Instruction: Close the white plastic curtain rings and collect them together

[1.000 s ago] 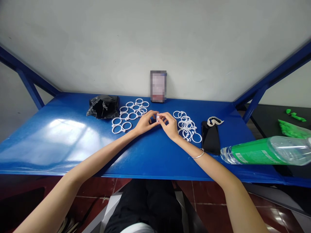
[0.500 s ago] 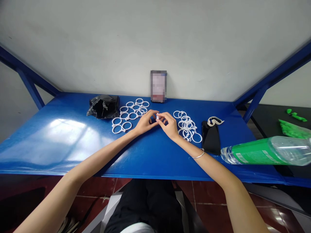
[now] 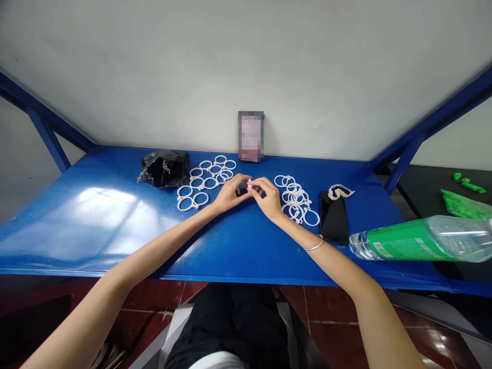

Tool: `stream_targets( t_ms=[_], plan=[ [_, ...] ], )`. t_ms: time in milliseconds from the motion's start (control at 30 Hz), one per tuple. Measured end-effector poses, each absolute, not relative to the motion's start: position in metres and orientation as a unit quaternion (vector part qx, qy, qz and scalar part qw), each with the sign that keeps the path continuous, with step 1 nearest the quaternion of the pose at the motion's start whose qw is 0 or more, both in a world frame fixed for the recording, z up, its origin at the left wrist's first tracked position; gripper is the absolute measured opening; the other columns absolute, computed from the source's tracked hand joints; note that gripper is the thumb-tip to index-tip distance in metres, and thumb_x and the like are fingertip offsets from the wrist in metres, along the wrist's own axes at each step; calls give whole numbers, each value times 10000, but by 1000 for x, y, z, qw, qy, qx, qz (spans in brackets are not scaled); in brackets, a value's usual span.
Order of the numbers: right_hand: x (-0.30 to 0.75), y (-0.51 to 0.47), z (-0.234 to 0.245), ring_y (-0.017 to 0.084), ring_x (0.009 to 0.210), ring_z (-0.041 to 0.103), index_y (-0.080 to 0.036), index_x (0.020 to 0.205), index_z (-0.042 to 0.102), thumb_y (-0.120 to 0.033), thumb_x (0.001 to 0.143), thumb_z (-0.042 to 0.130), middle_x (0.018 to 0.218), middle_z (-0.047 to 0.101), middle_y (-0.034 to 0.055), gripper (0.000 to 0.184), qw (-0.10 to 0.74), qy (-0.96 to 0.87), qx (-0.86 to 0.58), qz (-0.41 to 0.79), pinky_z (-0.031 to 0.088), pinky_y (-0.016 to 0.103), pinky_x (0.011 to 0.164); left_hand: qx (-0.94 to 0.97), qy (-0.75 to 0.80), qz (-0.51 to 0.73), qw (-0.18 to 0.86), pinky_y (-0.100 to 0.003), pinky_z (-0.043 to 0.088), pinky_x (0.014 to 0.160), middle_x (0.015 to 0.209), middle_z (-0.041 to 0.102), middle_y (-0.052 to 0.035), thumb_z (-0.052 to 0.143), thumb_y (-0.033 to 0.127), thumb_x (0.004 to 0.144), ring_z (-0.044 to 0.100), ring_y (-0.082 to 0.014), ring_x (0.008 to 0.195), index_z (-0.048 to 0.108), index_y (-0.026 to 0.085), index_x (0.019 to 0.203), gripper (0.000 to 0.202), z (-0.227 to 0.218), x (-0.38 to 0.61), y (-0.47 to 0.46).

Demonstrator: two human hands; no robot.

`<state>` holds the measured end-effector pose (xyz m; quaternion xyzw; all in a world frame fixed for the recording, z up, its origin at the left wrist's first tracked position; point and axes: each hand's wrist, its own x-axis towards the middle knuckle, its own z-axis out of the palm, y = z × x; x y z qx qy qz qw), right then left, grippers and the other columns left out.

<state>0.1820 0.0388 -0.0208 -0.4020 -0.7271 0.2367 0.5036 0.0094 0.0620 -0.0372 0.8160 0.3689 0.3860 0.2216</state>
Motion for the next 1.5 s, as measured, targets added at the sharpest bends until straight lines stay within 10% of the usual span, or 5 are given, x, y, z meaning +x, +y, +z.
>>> stream_targets(
  t_ms=[1500],
  plan=[
    [183, 44, -27, 184, 818, 633, -226, 822, 690, -457, 871, 661, 900, 649, 44, 237, 549, -674, -408, 280, 534, 301, 620, 814, 377, 371, 241, -261, 509, 674, 1151, 622, -85, 537, 542, 921, 609, -150, 808, 530, 190, 1214, 458, -29, 11, 58]
  ],
)
